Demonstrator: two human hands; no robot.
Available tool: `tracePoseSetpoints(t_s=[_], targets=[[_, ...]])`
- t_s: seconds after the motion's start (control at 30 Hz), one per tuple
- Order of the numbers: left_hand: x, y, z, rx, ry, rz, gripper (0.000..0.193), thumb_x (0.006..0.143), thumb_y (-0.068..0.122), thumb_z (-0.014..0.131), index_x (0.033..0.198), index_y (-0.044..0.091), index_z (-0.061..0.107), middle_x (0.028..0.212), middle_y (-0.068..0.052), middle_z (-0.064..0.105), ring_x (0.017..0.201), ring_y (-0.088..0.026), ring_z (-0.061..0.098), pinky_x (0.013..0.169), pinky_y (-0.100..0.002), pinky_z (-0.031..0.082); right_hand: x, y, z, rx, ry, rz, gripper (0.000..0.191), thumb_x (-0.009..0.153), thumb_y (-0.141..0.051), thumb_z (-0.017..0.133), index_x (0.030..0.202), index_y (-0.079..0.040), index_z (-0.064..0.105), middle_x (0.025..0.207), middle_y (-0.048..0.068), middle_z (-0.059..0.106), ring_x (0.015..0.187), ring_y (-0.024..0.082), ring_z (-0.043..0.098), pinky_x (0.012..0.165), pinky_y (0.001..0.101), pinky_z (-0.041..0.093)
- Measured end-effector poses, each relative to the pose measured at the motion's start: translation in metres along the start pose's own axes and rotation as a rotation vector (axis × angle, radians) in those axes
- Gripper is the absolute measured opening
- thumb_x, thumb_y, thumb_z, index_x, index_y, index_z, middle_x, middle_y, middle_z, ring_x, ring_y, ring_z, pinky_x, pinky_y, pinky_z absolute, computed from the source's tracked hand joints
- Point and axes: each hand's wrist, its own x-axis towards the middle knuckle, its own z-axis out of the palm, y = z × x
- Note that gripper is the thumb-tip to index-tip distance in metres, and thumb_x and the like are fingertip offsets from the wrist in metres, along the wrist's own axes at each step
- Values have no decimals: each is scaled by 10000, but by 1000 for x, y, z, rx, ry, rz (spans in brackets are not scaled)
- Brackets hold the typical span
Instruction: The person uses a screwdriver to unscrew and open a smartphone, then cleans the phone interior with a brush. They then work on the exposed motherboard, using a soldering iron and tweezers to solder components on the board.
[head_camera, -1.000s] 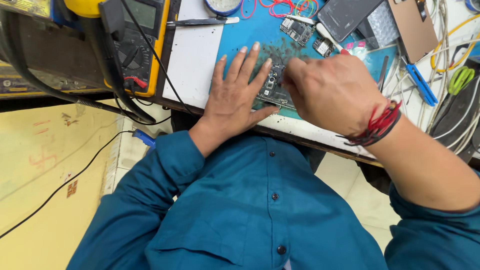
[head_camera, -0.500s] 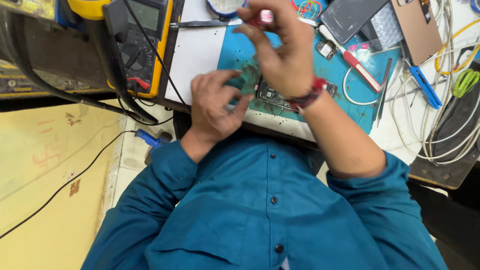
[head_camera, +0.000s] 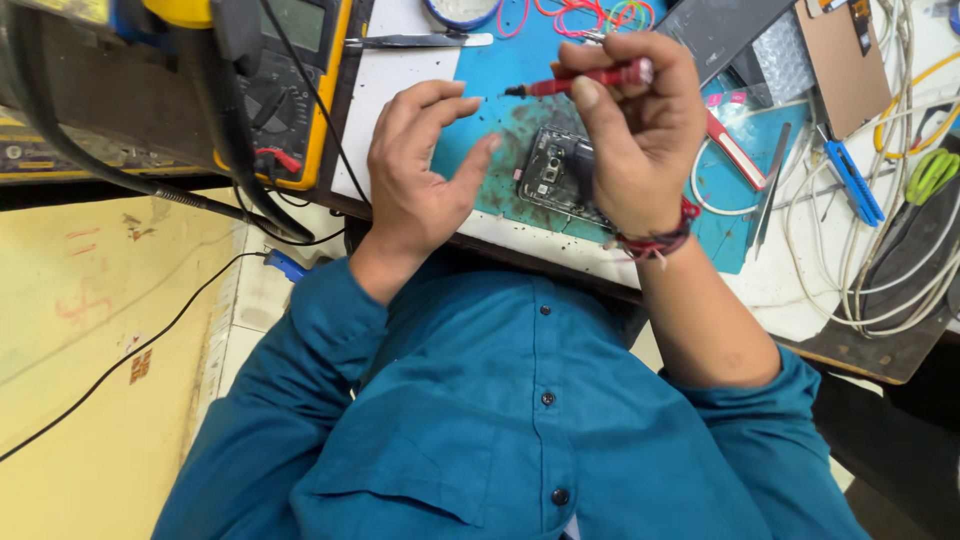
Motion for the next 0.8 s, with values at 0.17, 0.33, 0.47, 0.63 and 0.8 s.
tracePoseSetpoints(t_s=[0.17, 0.33, 0.47, 0.63, 0.8], targets=[[14, 7, 16, -68, -70, 73, 198, 918, 100, 843, 1081, 53, 741, 1265, -99, 677, 1102, -282, 654, 972, -394, 545, -30, -3, -24, 22, 53, 42, 249, 1166, 71, 617, 1367, -20, 502, 1295, 162, 696, 1208, 202, 702, 1118, 371, 566], [17, 11, 22, 58, -138, 209, 145, 914, 93, 837, 1034, 76, 757, 1273, -49, 687, 1067, -250, 645, 971, -393, 476, -38, -12, -35, 3, 45, 59, 250, 1163, 60, 618, 1373, -15, 505, 1301, 162, 697, 1212, 187, 697, 1111, 372, 583], [15, 12, 25, 194, -160, 377, 133, 939, 121, 826, 1040, 82, 749, 1282, -29, 677, 1114, -254, 640, 995, -389, 432, -43, -18, -42, -68, 12, 64, 269, 1163, 72, 622, 1389, -4, 497, 1292, 167, 695, 1214, 178, 695, 1092, 357, 592], [13, 15, 33, 173, -175, 410, 132, 971, 127, 814, 1062, 62, 746, 1291, -38, 682, 1111, -232, 642, 984, -383, 427, -50, -22, -45, -204, 50, 27, 282, 1150, 62, 670, 1378, 14, 510, 1246, 186, 714, 1162, 176, 714, 1047, 325, 601], [13, 18, 39, 143, -156, 385, 126, 951, 128, 822, 1043, 82, 748, 1263, -21, 696, 1102, -211, 654, 962, -370, 426, -53, -26, -45, -231, 98, -40, 306, 1138, 40, 705, 1380, 9, 520, 1227, 176, 716, 1131, 171, 722, 1027, 314, 609]])
